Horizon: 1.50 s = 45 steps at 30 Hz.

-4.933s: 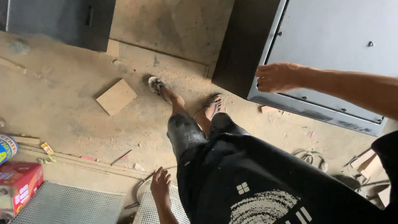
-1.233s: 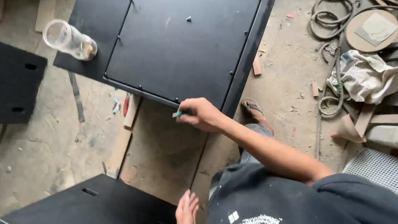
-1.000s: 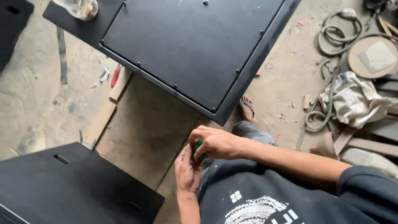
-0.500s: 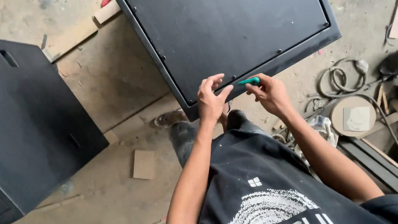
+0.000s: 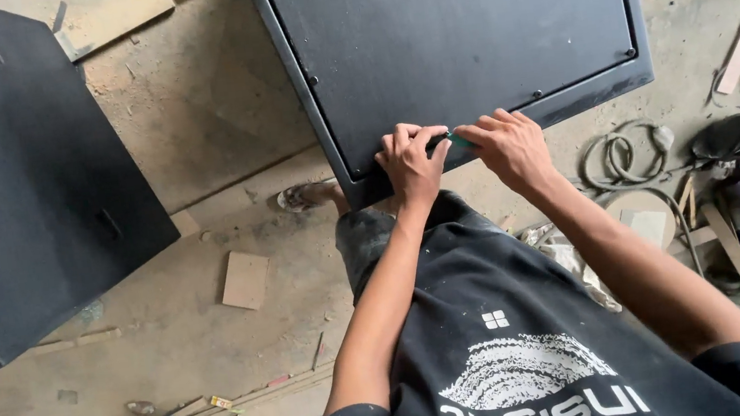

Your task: Marking lines and points on a speaker cabinet using a marker and using a power drill

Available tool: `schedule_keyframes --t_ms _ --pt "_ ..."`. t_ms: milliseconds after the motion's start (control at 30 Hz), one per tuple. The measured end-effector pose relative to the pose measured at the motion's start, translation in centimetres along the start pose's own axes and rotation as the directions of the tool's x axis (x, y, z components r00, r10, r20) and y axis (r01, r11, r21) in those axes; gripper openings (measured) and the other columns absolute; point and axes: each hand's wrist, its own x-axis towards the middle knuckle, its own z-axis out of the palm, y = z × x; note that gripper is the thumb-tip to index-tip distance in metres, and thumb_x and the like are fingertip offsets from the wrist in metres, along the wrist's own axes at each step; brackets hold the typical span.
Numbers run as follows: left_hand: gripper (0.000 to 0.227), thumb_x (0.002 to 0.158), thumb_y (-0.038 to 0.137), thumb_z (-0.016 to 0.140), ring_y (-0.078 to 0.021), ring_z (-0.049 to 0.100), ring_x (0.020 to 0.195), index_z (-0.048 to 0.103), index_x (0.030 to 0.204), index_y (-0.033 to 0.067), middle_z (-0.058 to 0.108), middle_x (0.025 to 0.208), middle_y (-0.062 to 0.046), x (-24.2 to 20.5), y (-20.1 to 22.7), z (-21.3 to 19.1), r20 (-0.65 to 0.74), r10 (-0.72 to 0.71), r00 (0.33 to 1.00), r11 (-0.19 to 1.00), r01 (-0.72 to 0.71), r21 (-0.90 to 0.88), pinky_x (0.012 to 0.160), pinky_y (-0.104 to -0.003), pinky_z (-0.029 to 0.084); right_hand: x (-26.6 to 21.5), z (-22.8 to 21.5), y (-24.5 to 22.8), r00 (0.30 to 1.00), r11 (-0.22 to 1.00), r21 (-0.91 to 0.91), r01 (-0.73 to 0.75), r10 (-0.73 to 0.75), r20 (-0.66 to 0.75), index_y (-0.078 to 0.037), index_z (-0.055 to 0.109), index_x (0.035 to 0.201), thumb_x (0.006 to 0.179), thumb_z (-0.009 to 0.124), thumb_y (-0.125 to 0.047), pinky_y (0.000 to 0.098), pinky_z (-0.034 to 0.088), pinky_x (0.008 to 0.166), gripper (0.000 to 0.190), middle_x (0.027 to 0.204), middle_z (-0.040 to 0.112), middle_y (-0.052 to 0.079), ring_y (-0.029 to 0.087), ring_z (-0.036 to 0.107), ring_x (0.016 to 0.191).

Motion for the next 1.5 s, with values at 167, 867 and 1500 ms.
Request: schedule_keyframes --t_ms 167,867,1500 --pt "0.019 0.085 0.039 0.077 -0.0226 0.054 0.107 0.072 0.103 0.0365 0.051 0.102 0.008 -0.2 0.4 -0.7 -0.002 -0.009 1.000 0.999 0.009 -0.037 0.095 -0.049 0.041 1.8 -2.6 -1.5 0.971 0.988 -0.148 0.034 0.002 0.239 -0.021 0.071 0.111 0.091 0.069 -0.017 0.0359 0.051 0.074 0.020 0.086 0.074 0.001 0.024 0.070 0.084" --pt "0.067 0.100 0.036 0.066 -0.0433 0.052 0.128 0.037 0.154 0.0103 0.046 0.143 -0.021 2.5 -5.0 -6.7 -0.432 -0.307 0.848 0.950 0.299 -0.089 0.096 -0.058 0.049 7.7 -5.7 -6.4 0.692 0.857 0.067 -0.511 0.364 0.624 -0.020 0.076 0.100 0.100 0.050 -0.037 0.0386 0.058 0.070 0.030 0.057 0.071 -0.005 0.024 0.073 0.057" --pt "0.064 0.102 0.046 0.061 -0.0413 0.064 0.101 0.044 0.145 0.0015 0.058 0.119 -0.021 2.5 -6.0 -6.3 -0.462 -0.219 0.859 0.970 0.245 -0.005 0.078 -0.053 0.055 8.4 -0.5 10.2 0.892 0.906 0.061 -0.418 0.422 -0.160 -0.005 0.062 0.129 0.076 0.098 -0.020 0.0512 0.044 0.097 0.066 0.118 0.047 0.020 0.046 0.052 0.112"
